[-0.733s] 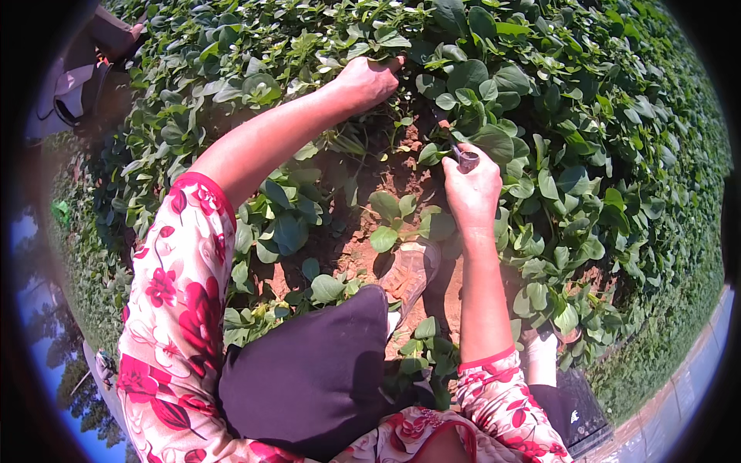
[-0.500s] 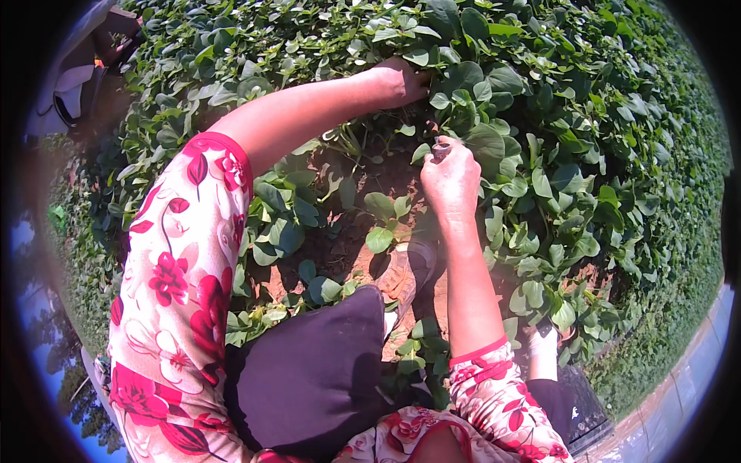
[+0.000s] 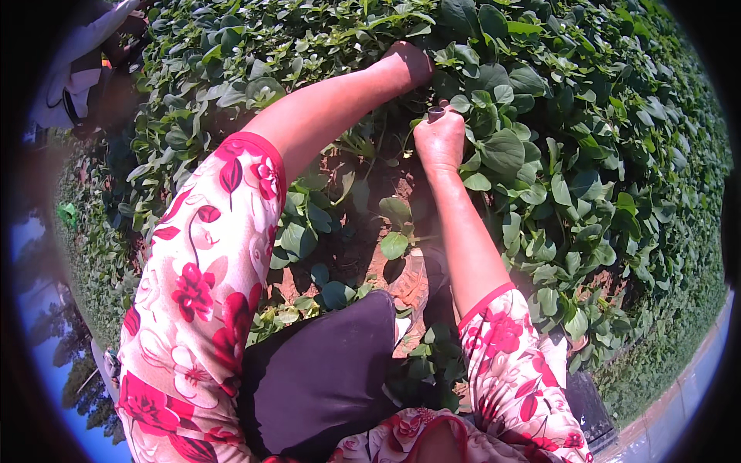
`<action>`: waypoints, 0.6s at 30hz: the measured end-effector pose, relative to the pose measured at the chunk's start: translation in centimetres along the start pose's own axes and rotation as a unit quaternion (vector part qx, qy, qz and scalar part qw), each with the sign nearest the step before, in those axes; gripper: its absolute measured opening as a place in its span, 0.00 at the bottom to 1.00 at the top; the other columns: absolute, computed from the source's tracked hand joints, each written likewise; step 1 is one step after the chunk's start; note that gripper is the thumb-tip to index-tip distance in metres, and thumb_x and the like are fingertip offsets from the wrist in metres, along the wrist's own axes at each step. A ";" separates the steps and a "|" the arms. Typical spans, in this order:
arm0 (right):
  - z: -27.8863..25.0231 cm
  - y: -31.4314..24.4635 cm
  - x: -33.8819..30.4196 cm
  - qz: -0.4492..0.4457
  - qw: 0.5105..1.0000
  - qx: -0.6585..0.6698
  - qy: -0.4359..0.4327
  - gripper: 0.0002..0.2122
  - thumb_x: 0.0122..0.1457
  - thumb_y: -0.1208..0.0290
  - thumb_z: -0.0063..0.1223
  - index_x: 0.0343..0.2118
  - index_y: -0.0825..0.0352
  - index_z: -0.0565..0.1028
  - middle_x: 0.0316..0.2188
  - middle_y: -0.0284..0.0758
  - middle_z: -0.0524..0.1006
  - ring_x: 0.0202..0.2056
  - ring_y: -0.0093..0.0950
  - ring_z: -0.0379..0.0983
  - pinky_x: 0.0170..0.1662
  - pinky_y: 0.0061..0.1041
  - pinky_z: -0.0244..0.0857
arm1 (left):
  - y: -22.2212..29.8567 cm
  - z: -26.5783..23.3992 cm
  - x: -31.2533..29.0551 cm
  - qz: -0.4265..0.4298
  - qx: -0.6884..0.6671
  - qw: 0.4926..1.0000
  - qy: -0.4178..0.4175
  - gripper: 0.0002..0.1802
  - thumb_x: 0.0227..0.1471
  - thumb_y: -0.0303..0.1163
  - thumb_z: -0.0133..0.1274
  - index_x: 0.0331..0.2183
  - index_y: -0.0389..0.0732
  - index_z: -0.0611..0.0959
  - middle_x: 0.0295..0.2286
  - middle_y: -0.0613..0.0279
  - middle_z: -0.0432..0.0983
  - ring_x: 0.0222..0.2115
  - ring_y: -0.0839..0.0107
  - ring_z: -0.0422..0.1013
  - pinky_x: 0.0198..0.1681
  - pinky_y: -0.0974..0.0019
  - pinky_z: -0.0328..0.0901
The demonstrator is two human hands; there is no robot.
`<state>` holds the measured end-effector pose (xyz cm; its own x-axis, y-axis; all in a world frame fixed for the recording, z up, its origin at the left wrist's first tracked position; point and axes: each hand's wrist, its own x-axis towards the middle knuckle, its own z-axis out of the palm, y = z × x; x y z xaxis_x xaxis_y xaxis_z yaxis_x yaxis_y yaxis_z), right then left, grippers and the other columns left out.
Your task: The person harvests leafy greens from a field using a small blade and places them into a black bucket.
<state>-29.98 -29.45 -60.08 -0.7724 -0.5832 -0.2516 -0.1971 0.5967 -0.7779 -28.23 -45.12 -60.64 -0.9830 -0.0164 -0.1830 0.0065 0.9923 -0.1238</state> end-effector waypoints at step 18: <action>-7.4 1.0 -3.3 -0.003 0.990 -0.140 0.031 0.11 0.49 0.73 0.55 0.37 0.67 0.78 0.28 0.46 0.79 0.33 0.44 0.76 0.38 0.36 0.69 | -1.7 5.2 0.0 -0.076 -0.031 0.990 0.112 0.05 0.39 0.35 0.51 0.18 0.47 0.76 0.16 0.64 0.71 0.19 0.63 0.72 0.20 0.61 0.66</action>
<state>-32.05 -22.82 -55.82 -0.8047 -0.5571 -0.2051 -0.3543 0.7279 -0.5871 -27.26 -47.45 -65.49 -0.9879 -0.1452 0.0553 -0.1490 0.9862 -0.0717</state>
